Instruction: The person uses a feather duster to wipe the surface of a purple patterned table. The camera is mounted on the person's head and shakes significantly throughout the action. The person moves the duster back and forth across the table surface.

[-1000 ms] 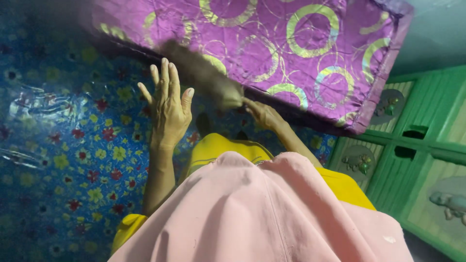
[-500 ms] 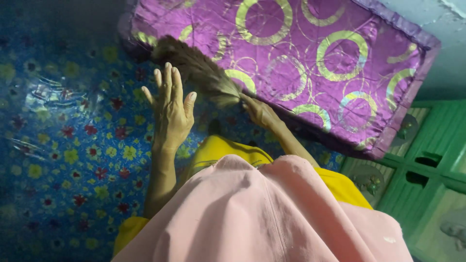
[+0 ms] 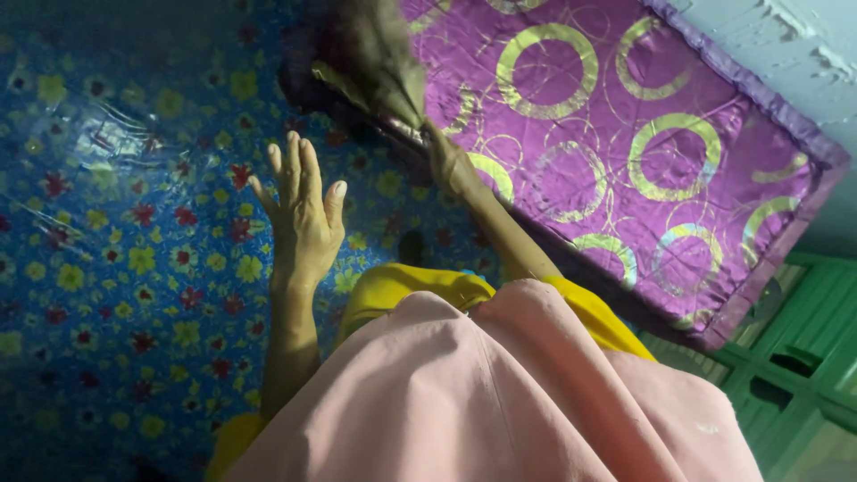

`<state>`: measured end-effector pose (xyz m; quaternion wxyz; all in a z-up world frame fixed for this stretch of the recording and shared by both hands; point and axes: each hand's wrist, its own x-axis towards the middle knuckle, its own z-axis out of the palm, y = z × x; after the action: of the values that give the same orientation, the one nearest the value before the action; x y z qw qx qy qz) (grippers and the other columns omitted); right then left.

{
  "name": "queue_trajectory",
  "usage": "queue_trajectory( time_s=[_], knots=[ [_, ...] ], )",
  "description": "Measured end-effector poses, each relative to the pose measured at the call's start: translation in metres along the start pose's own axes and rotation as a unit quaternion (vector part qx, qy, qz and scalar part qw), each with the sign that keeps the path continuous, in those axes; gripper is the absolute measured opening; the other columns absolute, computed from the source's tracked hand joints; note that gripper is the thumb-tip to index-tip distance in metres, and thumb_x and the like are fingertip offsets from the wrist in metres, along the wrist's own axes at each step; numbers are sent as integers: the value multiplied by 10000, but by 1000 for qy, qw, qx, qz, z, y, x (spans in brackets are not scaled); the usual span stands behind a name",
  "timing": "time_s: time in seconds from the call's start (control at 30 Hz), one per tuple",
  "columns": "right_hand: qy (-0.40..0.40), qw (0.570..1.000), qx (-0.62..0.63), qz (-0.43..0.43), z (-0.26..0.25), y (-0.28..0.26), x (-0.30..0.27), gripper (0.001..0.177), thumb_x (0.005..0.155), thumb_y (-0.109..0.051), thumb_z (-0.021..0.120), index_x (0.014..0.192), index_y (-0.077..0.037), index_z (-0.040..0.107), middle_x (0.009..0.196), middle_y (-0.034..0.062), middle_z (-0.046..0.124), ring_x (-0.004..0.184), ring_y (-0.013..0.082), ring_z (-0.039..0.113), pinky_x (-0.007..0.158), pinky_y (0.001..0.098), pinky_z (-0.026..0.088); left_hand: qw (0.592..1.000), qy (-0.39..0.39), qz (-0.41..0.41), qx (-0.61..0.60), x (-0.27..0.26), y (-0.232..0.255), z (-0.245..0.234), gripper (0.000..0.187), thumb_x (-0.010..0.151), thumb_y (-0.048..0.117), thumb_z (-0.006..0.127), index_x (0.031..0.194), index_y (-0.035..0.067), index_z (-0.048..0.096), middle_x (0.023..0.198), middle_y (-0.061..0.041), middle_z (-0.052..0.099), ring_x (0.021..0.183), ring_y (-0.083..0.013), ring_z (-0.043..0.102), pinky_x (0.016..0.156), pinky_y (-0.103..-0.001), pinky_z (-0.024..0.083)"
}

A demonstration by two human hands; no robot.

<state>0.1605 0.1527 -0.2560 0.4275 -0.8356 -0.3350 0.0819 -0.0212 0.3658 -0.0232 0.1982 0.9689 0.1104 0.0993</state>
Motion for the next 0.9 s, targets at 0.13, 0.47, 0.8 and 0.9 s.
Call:
queue_trajectory(
  time_s=[0.13,0.47,0.8,0.9],
  knots=[
    [-30,999,-1,-13,19,27,3,569,1033,-230,573,1567,-185,382,1048,296,708,944,462,705,777,546,597,1000,-7,-4,6,0,-2,3,629,1142,369,415,1619,-7,255,1675,-237,219,1538,-462,150,1120,-776,92],
    [66,965,19,254,-77,-40,-101,511,1102,-270,435,1571,-93,337,1188,352,658,1127,523,616,1014,624,491,999,-21,29,1,22,23,12,621,1139,371,410,1605,-17,277,1661,-246,259,1533,-464,180,1119,-772,105],
    [80,980,-106,148,-152,69,-121,437,1075,-262,506,1508,-208,492,1141,259,717,1019,485,676,862,610,548,995,-32,95,0,33,58,36,618,1131,364,418,1596,-28,305,1649,-256,280,1515,-487,220,1103,-782,142],
    [163,965,-137,153,-175,110,-132,420,1081,-166,430,1489,-68,455,1165,368,661,1032,555,637,863,643,530,993,-33,111,-5,34,73,38,618,1130,379,408,1590,-24,324,1641,-256,299,1511,-486,233,1100,-781,148]
  ],
)
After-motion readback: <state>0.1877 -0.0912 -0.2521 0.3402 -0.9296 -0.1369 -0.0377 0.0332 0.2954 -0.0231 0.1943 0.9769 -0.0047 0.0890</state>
